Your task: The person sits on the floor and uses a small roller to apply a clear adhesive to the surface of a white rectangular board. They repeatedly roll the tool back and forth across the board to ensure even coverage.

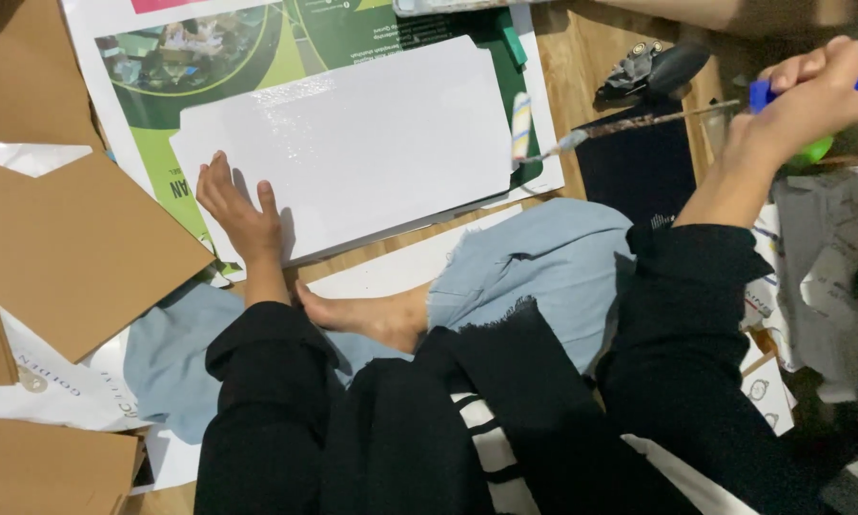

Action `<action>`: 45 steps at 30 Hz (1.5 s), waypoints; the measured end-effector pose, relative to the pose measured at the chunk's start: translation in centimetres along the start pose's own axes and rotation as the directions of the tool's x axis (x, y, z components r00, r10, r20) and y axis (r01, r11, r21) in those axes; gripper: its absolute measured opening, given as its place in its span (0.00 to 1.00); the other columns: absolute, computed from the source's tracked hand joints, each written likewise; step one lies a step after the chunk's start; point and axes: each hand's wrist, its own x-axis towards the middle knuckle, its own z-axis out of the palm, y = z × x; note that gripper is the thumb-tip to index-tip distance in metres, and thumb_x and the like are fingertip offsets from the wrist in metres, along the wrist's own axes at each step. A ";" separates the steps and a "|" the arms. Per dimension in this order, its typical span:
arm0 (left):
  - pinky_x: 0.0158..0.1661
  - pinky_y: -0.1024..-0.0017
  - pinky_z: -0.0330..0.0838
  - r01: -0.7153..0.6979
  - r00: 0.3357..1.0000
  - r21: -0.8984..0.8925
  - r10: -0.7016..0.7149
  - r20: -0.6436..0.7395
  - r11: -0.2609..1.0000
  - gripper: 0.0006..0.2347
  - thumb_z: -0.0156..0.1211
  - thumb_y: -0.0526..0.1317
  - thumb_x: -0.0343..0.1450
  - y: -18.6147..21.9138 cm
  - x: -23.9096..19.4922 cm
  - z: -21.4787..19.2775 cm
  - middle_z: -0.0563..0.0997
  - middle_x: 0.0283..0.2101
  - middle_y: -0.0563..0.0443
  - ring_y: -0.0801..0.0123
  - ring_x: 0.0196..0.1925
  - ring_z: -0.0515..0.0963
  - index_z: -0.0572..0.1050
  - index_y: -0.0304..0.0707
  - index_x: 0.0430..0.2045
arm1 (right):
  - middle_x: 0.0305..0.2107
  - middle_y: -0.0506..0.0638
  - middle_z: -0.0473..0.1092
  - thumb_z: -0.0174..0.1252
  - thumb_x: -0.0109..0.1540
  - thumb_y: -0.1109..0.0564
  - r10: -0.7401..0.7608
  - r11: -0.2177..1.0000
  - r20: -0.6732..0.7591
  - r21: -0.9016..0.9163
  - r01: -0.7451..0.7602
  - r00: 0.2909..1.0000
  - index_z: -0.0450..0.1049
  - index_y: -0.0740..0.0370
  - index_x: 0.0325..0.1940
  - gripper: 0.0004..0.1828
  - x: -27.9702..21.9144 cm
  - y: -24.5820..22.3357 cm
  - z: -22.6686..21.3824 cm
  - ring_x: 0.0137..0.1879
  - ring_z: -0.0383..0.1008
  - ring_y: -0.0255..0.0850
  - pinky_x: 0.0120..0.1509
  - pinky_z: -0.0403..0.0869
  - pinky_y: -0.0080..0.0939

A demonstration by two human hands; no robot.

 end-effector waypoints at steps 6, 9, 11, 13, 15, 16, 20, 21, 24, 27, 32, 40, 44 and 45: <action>0.57 0.48 0.56 0.003 1.000 0.003 -0.003 -0.009 1.000 0.23 0.37 0.55 0.75 -0.1 -0.1 0.2 0.63 0.58 0.41 0.48 0.63 0.56 0.58 0.36 0.57 | 0.14 0.49 0.62 0.52 0.58 0.68 0.186 0.970 -0.064 0.169 -0.173 0.980 0.63 0.62 0.28 0.07 -4.7 4.1 4.3 0.13 0.56 0.36 0.14 0.59 0.38; 0.58 0.48 0.56 -0.008 1.000 0.011 0.009 -0.016 1.000 0.23 0.38 0.54 0.75 -0.6 -0.3 0.1 0.64 0.58 0.41 0.47 0.62 0.56 0.58 0.36 0.57 | 0.13 0.52 0.62 0.53 0.56 0.69 0.091 0.991 -0.103 0.107 -0.080 0.991 0.63 0.64 0.26 0.07 -1.8 5.1 2.7 0.13 0.58 0.39 0.15 0.61 0.42; 0.58 0.48 0.56 -0.009 1.000 0.010 0.009 -0.020 1.000 0.23 0.38 0.54 0.75 -0.4 -0.2 0.2 0.64 0.58 0.41 0.47 0.62 0.57 0.58 0.36 0.57 | 0.13 0.55 0.62 0.53 0.56 0.69 -0.018 0.996 -0.083 0.086 0.025 0.996 0.63 0.66 0.27 0.06 0.7 5.2 2.1 0.13 0.59 0.42 0.16 0.62 0.45; 0.58 0.48 0.56 0.003 1.000 0.029 -0.003 -0.002 1.000 0.24 0.37 0.55 0.74 -0.2 -0.2 0.2 0.64 0.58 0.41 0.48 0.62 0.57 0.58 0.35 0.57 | 0.08 0.52 0.61 0.54 0.53 0.64 -0.118 0.993 -0.104 -0.043 0.114 0.988 0.58 0.58 0.16 0.14 2.1 4.5 2.6 0.11 0.57 0.40 0.13 0.58 0.44; 0.58 0.48 0.56 0.005 1.000 0.024 -0.005 -0.006 1.000 0.24 0.38 0.55 0.74 -0.1 -0.2 0.2 0.64 0.58 0.41 0.48 0.62 0.56 0.58 0.36 0.57 | 0.10 0.53 0.63 0.56 0.53 0.64 -0.087 0.992 -0.096 0.079 0.094 0.992 0.62 0.61 0.20 0.10 0.2 4.5 3.8 0.13 0.59 0.41 0.16 0.61 0.44; 0.58 0.48 0.56 0.004 1.000 0.018 -0.003 -0.009 1.000 0.24 0.38 0.55 0.74 -0.1 -0.2 0.2 0.64 0.58 0.41 0.48 0.63 0.56 0.58 0.36 0.57 | 0.12 0.53 0.64 0.58 0.54 0.65 -0.057 0.977 -0.088 0.202 0.073 0.995 0.67 0.64 0.23 0.07 -0.8 4.5 4.5 0.15 0.60 0.41 0.19 0.64 0.44; 0.59 0.48 0.56 0.006 1.000 0.011 -0.006 -0.006 1.000 0.23 0.38 0.54 0.75 -0.2 -0.1 0.3 0.63 0.59 0.42 0.48 0.63 0.56 0.58 0.37 0.58 | 0.13 0.51 0.61 0.57 0.55 0.68 0.158 0.953 -0.083 0.273 -0.130 0.984 0.62 0.62 0.32 0.10 -5.1 7.3 7.3 0.15 0.61 0.41 0.20 0.64 0.45; 0.58 0.48 0.56 0.016 1.000 0.001 -0.016 -0.009 1.000 0.23 0.37 0.55 0.75 -0.2 -0.2 0.1 0.64 0.59 0.42 0.49 0.63 0.56 0.58 0.37 0.57 | 0.13 0.51 0.61 0.56 0.55 0.69 0.185 0.955 -0.141 0.259 -0.144 0.973 0.62 0.63 0.34 0.10 -4.2 8.6 5.9 0.14 0.61 0.41 0.18 0.63 0.44; 0.58 0.49 0.56 0.026 1.000 -0.014 -0.026 -0.009 1.000 0.23 0.37 0.55 0.74 -0.1 -0.1 0.0 0.64 0.58 0.42 0.49 0.63 0.56 0.58 0.37 0.57 | 0.11 0.52 0.62 0.55 0.53 0.70 0.147 0.979 -0.276 0.178 -0.100 0.950 0.62 0.65 0.31 0.08 -0.4 9.9 1.4 0.12 0.60 0.41 0.14 0.60 0.43; 0.59 0.49 0.55 0.028 1.000 -0.022 -0.028 0.007 0.999 0.23 0.37 0.55 0.74 0.0 -0.1 -0.3 0.64 0.58 0.42 0.49 0.63 0.56 0.59 0.37 0.57 | 0.08 0.53 0.62 0.56 0.49 0.69 -0.017 0.999 -0.349 0.031 0.030 0.937 0.64 0.65 0.20 0.07 2.9 9.0 -2.4 0.10 0.59 0.42 0.11 0.59 0.44; 0.58 0.50 0.56 0.039 0.999 -0.034 -0.038 0.016 0.999 0.23 0.38 0.55 0.74 0.1 -0.3 -0.3 0.64 0.58 0.42 0.50 0.63 0.56 0.59 0.37 0.56 | 0.07 0.51 0.59 0.56 0.49 0.67 -0.041 0.996 -0.198 0.073 0.056 0.979 0.55 0.57 0.12 0.18 2.9 6.8 -4.8 0.12 0.55 0.41 0.17 0.58 0.46; 0.58 0.50 0.57 0.026 0.998 -0.047 -0.029 -0.047 0.999 0.22 0.38 0.54 0.75 -0.7 -0.5 0.1 0.65 0.58 0.44 0.50 0.62 0.57 0.60 0.38 0.56 | 0.14 0.52 0.62 0.52 0.58 0.67 -0.031 0.998 -0.068 0.049 0.035 0.997 0.62 0.62 0.27 0.07 -2.1 3.4 -3.4 0.15 0.59 0.41 0.18 0.62 0.43; 0.56 0.53 0.59 0.091 0.993 -0.121 -0.099 -0.059 0.989 0.21 0.38 0.54 0.74 -1.1 -0.5 -0.2 0.70 0.53 0.44 0.51 0.60 0.60 0.66 0.36 0.50 | 0.14 0.50 0.61 0.55 0.56 0.67 0.046 0.997 -0.054 0.061 -0.043 0.997 0.66 0.63 0.25 0.07 -1.0 0.6 -5.1 0.17 0.57 0.40 0.22 0.59 0.44; 0.55 0.55 0.60 0.103 0.989 -0.144 -0.117 -0.092 0.984 0.21 0.39 0.54 0.74 -1.4 -0.5 -0.1 0.71 0.51 0.44 0.53 0.59 0.62 0.68 0.36 0.49 | 0.13 0.49 0.59 0.55 0.56 0.64 0.054 0.996 -0.023 0.076 -0.052 0.998 0.63 0.61 0.21 0.10 -1.6 -0.4 -4.8 0.16 0.56 0.39 0.20 0.57 0.42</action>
